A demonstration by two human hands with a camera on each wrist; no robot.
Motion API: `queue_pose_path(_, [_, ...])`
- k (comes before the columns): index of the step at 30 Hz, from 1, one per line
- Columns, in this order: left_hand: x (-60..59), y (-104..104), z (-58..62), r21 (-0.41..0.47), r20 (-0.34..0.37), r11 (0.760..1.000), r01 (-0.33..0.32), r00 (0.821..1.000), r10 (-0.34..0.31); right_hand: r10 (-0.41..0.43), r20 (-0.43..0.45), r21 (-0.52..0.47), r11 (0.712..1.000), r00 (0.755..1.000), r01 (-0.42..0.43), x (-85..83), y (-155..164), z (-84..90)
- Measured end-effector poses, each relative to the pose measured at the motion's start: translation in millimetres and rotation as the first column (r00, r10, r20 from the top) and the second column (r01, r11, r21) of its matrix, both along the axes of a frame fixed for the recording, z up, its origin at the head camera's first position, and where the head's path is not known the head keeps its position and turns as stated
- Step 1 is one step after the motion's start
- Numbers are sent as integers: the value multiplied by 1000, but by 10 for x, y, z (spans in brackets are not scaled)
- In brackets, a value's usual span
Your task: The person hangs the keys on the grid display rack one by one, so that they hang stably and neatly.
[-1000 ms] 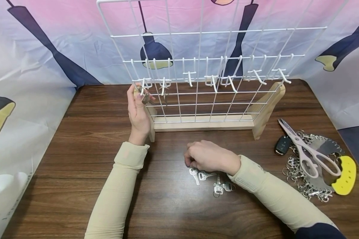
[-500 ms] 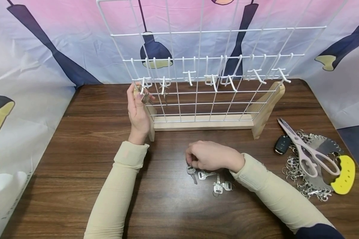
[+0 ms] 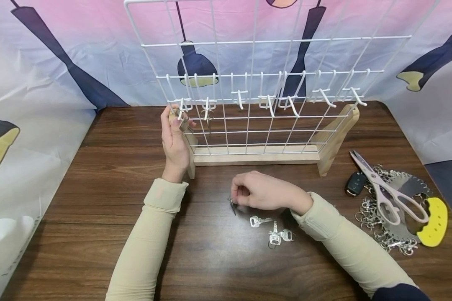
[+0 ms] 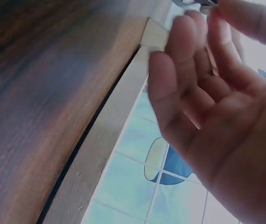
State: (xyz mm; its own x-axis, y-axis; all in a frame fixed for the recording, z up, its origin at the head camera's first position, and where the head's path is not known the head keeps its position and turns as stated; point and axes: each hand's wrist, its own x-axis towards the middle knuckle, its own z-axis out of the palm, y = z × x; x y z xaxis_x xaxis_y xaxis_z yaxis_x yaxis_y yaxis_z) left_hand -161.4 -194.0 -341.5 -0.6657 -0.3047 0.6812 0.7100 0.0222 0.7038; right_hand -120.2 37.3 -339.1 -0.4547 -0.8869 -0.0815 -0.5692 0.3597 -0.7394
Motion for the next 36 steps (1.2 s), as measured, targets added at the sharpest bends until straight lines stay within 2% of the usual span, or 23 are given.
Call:
queue_pose_path(7, [-5, 8, -1, -2, -14, 1000, 9, 1000, -9, -106, 80, -153, 981, 991, 117, -12, 2, 60])
queue_pose_path(10, [-8, 7, -5, -6, -13, 1000, 7, 1000, -7, -173, 97, -227, 955, 980, 191, -2, 0, 101])
queue_pose_path(14, [-10, 6, -11, -5, -17, 1000, 4, 1000, -4, -252, 125, -332, 901, 959, 280, 9, -2, 161])
queue_pose_path(17, [-12, 5, -13, 0, -21, 1000, 5, 1000, -5, -291, 161, -413, 848, 943, 332, 14, -7, 205])
queue_pose_path(21, [-10, 1, -12, 2, -13, 1000, 5, 1000, -5, -326, 196, -529, 759, 925, 379, 21, -24, 249])
queue_pose_path(25, [-5, -3, -10, -8, 1, 1000, -5, 1000, 5, -353, 223, -650, 641, 909, 408, 29, -55, 284])
queue_pose_path(28, [-3, -3, -9, -5, 0, 1000, -2, 1000, 2, -343, 259, -729, 544, 903, 416, 32, -81, 311])
queue_pose_path(30, [-5, -1, -9, 1, 0, 1000, 4, 1000, -4, -329, 283, -762, 493, 901, 420, 32, -96, 327])
queue_pose_path(33, [-8, 0, -12, 7, -2, 1000, 10, 1000, -10, -318, 304, -789, 444, 898, 425, 33, -113, 342])
queue_pose_path(36, [-12, -2, -16, 4, -2, 1000, 9, 1000, -9, -321, 312, -800, 418, 894, 430, 32, -123, 351])
